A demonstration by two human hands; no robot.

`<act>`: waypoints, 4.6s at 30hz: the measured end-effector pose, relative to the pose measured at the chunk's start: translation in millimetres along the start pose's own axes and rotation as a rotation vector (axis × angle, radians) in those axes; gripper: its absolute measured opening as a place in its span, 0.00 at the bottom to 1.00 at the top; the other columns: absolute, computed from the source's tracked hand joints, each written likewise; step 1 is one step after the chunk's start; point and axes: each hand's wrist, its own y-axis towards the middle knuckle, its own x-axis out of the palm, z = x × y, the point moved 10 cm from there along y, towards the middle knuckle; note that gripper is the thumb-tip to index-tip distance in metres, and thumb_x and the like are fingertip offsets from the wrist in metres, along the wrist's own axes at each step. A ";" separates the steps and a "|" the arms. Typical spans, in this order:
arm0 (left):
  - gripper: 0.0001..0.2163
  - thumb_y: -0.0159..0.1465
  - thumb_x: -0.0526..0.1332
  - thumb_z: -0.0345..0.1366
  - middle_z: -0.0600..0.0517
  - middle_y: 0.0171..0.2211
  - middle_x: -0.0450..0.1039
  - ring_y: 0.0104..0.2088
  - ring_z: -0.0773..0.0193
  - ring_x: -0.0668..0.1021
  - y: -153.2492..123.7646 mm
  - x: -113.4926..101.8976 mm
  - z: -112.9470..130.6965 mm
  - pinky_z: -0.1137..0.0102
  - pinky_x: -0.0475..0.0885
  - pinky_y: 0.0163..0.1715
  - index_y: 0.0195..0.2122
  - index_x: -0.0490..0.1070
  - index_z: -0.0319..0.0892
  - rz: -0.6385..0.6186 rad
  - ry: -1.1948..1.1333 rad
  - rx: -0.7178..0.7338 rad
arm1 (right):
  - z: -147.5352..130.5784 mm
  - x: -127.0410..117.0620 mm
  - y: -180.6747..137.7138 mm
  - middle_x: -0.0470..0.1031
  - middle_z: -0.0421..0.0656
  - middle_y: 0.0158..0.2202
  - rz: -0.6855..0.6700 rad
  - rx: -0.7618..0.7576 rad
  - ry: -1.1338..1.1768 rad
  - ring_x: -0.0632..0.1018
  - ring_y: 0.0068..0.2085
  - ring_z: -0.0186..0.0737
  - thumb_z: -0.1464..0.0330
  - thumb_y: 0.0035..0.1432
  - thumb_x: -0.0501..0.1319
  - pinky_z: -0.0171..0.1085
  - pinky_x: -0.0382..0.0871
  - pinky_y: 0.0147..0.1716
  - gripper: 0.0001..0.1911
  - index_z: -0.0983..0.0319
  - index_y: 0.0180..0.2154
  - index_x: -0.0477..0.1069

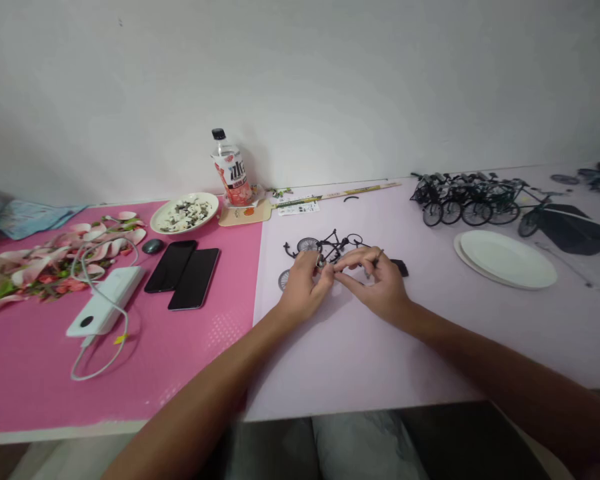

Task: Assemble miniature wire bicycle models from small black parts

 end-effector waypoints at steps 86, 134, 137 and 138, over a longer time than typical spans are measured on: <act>0.10 0.66 0.58 0.42 0.45 0.35 0.69 0.38 0.52 0.68 -12.8 -3.5 41.1 0.58 0.62 0.37 0.42 0.65 0.42 0.096 0.313 0.464 | -35.3 -11.5 3.2 0.86 0.38 0.34 0.026 -0.235 -0.173 0.76 0.35 0.48 0.79 0.62 0.65 0.49 0.74 0.32 0.25 0.53 0.29 0.51; 0.11 0.68 0.56 0.41 0.48 0.30 0.63 0.37 0.54 0.65 -8.5 10.4 28.6 0.60 0.61 0.38 0.30 0.68 0.43 -0.049 0.407 0.390 | -26.4 2.6 1.1 0.83 0.40 0.37 -0.118 -0.233 -0.160 0.78 0.37 0.44 0.84 0.60 0.61 0.45 0.74 0.34 0.21 0.54 0.32 0.57; 0.11 0.68 0.55 0.40 0.48 0.29 0.63 0.37 0.54 0.65 -8.8 9.8 29.5 0.60 0.61 0.38 0.30 0.67 0.43 -0.041 0.372 0.400 | -27.7 3.9 0.9 0.83 0.40 0.36 -0.114 -0.247 -0.166 0.77 0.36 0.44 0.83 0.61 0.62 0.46 0.73 0.35 0.21 0.54 0.32 0.55; 0.11 0.68 0.55 0.40 0.48 0.29 0.63 0.37 0.54 0.65 -8.8 9.2 29.6 0.60 0.62 0.38 0.30 0.67 0.43 -0.036 0.361 0.400 | -28.3 4.3 0.8 0.83 0.40 0.36 -0.114 -0.251 -0.167 0.77 0.36 0.44 0.83 0.62 0.62 0.46 0.73 0.35 0.21 0.54 0.32 0.55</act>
